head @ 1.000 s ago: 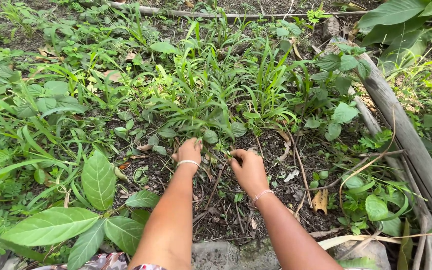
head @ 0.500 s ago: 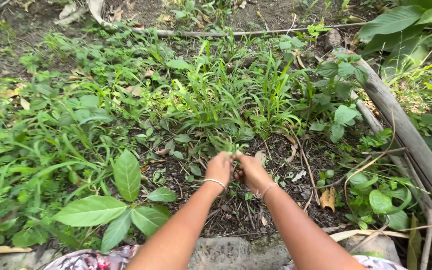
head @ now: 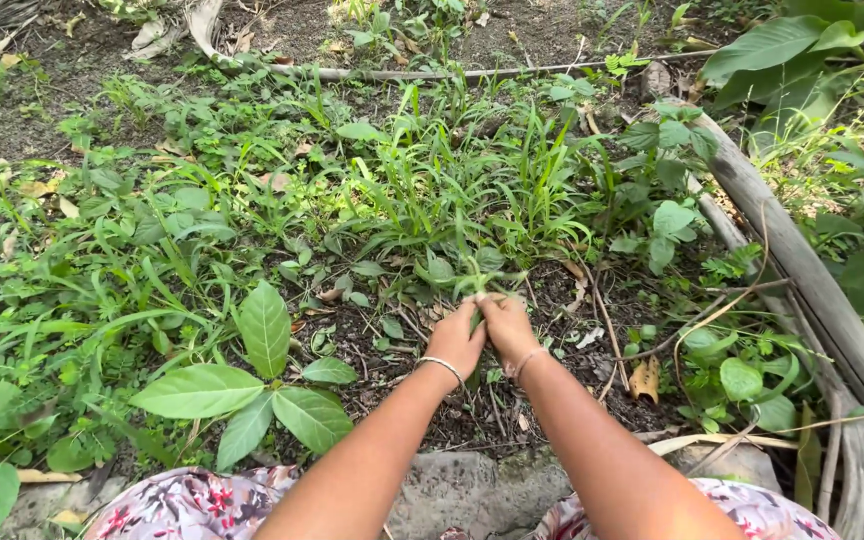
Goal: Pulling weeds and small unwanted plants from the garden soil by hand.
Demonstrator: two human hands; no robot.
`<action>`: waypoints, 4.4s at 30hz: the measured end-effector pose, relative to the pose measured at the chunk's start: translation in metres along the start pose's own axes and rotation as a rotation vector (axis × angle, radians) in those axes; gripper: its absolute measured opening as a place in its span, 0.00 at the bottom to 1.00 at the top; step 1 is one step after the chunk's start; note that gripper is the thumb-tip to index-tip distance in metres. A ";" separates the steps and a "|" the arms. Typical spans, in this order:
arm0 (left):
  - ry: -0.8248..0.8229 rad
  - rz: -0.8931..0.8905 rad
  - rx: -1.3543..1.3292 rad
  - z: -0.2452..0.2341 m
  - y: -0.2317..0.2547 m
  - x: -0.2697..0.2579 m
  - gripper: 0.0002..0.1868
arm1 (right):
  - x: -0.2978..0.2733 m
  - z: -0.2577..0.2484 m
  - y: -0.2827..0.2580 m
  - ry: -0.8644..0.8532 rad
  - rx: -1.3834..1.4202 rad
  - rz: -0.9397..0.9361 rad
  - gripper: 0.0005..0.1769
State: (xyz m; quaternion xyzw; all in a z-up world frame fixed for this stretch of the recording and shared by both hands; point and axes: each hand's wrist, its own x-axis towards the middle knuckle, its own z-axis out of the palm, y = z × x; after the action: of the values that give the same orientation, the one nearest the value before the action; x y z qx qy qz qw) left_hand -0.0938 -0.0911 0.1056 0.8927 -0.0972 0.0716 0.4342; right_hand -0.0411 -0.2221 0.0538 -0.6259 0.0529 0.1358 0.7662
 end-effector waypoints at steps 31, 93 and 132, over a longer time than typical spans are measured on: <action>0.164 -0.900 0.261 -0.031 -0.070 0.124 0.35 | 0.019 -0.043 -0.045 0.144 -0.064 0.164 0.16; 0.035 -0.703 -0.336 0.002 -0.010 0.012 0.33 | -0.023 -0.009 -0.017 0.173 -0.845 0.091 0.16; 0.213 -0.873 0.279 -0.069 -0.078 0.011 0.09 | -0.030 0.018 -0.018 -0.022 -0.444 0.236 0.15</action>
State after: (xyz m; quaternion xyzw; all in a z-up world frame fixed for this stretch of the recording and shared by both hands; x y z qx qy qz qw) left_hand -0.0675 0.0094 0.0909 0.8875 0.3432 -0.0141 0.3073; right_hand -0.0664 -0.2118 0.0822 -0.7668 0.0860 0.2394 0.5894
